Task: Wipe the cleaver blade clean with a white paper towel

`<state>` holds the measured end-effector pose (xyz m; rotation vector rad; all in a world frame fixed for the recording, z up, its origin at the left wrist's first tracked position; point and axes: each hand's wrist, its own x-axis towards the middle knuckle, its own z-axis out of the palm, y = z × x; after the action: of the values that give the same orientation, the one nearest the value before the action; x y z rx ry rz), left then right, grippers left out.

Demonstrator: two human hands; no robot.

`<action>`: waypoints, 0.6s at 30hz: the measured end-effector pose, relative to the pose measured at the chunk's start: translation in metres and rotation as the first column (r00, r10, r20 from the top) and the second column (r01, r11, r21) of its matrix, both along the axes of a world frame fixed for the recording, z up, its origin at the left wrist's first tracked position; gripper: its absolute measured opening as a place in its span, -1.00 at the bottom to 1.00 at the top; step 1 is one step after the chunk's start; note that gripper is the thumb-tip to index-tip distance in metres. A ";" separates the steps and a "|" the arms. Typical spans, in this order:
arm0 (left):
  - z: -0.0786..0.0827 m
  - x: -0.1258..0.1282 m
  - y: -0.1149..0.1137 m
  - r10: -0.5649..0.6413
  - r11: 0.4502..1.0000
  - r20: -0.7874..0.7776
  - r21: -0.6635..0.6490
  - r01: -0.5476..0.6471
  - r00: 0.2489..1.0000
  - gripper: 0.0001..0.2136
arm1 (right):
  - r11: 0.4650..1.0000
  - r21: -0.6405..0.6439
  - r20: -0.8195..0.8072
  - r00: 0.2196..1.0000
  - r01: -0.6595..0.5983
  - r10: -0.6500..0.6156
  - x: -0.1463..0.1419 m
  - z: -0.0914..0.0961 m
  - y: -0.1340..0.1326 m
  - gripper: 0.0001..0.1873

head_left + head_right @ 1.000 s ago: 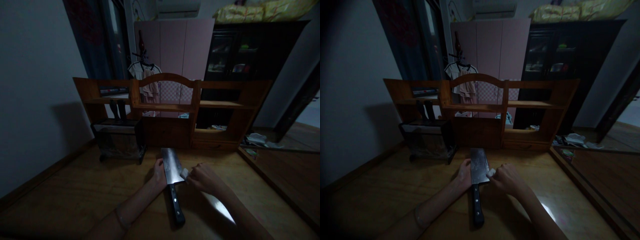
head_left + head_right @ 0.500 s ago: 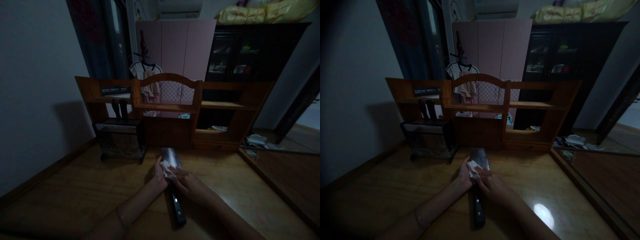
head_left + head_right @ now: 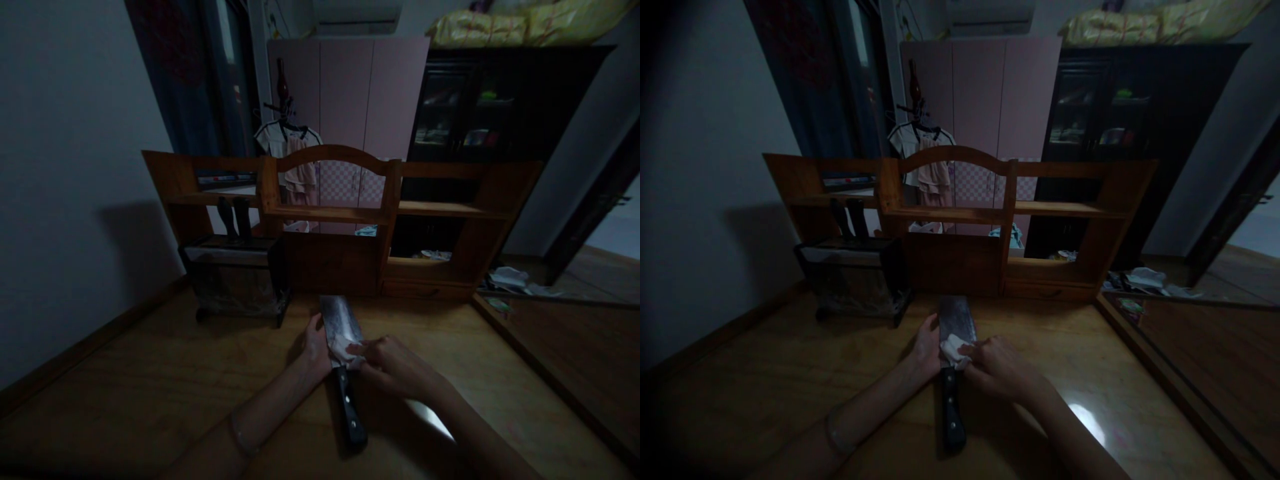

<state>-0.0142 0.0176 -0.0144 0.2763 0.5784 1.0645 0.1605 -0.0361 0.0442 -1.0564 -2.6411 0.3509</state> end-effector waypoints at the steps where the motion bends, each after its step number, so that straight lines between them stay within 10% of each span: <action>1: 0.000 0.000 0.000 0.008 1.000 -0.013 -0.003 -0.008 1.000 -0.56 | 1.000 0.011 0.021 1.000 -0.002 0.002 0.002 0.001 0.000 -0.70; 11: 0.015 0.000 -0.009 0.004 1.000 0.071 0.009 -0.005 0.997 -0.58 | 0.961 0.197 0.198 0.953 0.192 -0.231 0.031 -0.004 0.019 -0.60; 14: 0.013 -0.001 -0.008 0.038 0.999 0.051 -0.020 -0.037 0.998 -0.62 | 0.915 0.264 0.059 0.942 0.305 -0.331 0.034 -0.008 0.026 -0.60; 18: 0.006 -0.001 -0.003 0.041 0.998 0.019 -0.039 -0.040 0.999 -0.64 | 0.959 0.208 -0.196 0.969 0.190 -0.150 0.017 -0.010 0.021 -0.60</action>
<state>-0.0149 0.0147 -0.0088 0.2210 0.5877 1.0931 0.1770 -0.0151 0.0345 -1.1114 -2.3452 0.0990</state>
